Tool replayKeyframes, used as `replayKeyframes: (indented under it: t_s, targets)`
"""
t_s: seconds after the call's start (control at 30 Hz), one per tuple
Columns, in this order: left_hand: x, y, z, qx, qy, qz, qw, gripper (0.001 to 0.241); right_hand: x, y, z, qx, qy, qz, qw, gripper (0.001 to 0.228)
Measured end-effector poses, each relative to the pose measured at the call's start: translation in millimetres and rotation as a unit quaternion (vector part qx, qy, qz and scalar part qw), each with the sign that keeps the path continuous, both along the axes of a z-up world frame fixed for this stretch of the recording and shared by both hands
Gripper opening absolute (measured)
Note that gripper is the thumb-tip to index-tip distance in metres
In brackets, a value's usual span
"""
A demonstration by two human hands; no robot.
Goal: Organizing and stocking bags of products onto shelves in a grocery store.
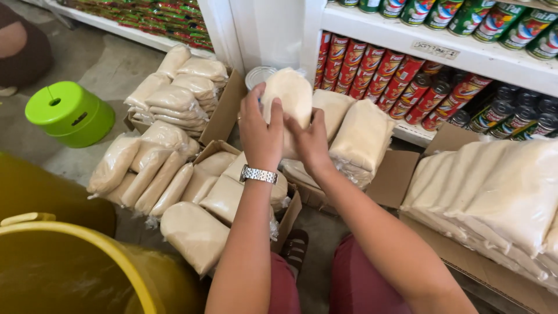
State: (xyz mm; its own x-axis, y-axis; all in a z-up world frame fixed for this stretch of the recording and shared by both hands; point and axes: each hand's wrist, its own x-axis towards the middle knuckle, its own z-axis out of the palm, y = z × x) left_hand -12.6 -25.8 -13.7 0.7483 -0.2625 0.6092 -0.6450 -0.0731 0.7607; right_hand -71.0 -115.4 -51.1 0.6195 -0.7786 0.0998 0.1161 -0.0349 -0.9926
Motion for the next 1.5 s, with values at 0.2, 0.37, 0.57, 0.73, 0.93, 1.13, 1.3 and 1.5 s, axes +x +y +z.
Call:
replayKeyframes:
  t_s: [0.2,0.37,0.57,0.73,0.93,1.13,1.3,1.5]
  targets:
    - [9.9,-8.6,-24.3,0.114,0.045,-0.003,0.992,0.050,-0.1,-27.3,-8.7,0.019,-0.067,-0.044,0.997,0.053]
    - [14.0,-17.2,-28.9,0.058,0.174,-0.121,0.976,0.052,1.1,-53.8,-15.7,0.039,-0.113,-0.054,0.991,0.053]
    - [17.6,-31.9,-44.5,-0.034,0.277,-0.207,0.938,0.057,-22.5,-75.7,6.4,-0.062,-0.103,0.001,0.993,0.080]
    - [24.2,-43.0,-65.8,-0.094,0.331,-0.237,0.909,0.059,-26.0,-92.4,-4.7,-0.106,-0.025,0.001,0.994,0.077]
    - [32.5,-48.5,-81.7,-0.085,0.353,-0.227,0.904,0.056,-23.2,-107.4,-23.1,-0.072,0.068,-0.015,0.995,0.074]
    - [44.1,-65.4,-125.8,-0.093,0.375,-0.228,0.894,0.052,-31.2,-124.5,-33.1,-0.325,0.092,-0.038,0.940,0.070]
    - [43.6,-65.4,-131.8,-0.050,0.358,-0.228,0.904,0.052,-38.8,-107.1,-7.2,-0.324,0.245,-0.039,0.913,0.067]
    - [25.0,-51.0,-88.9,0.070,0.281,-0.170,0.942,0.048,-48.4,-112.3,-9.9,-0.388,0.280,-0.044,0.877,0.063]
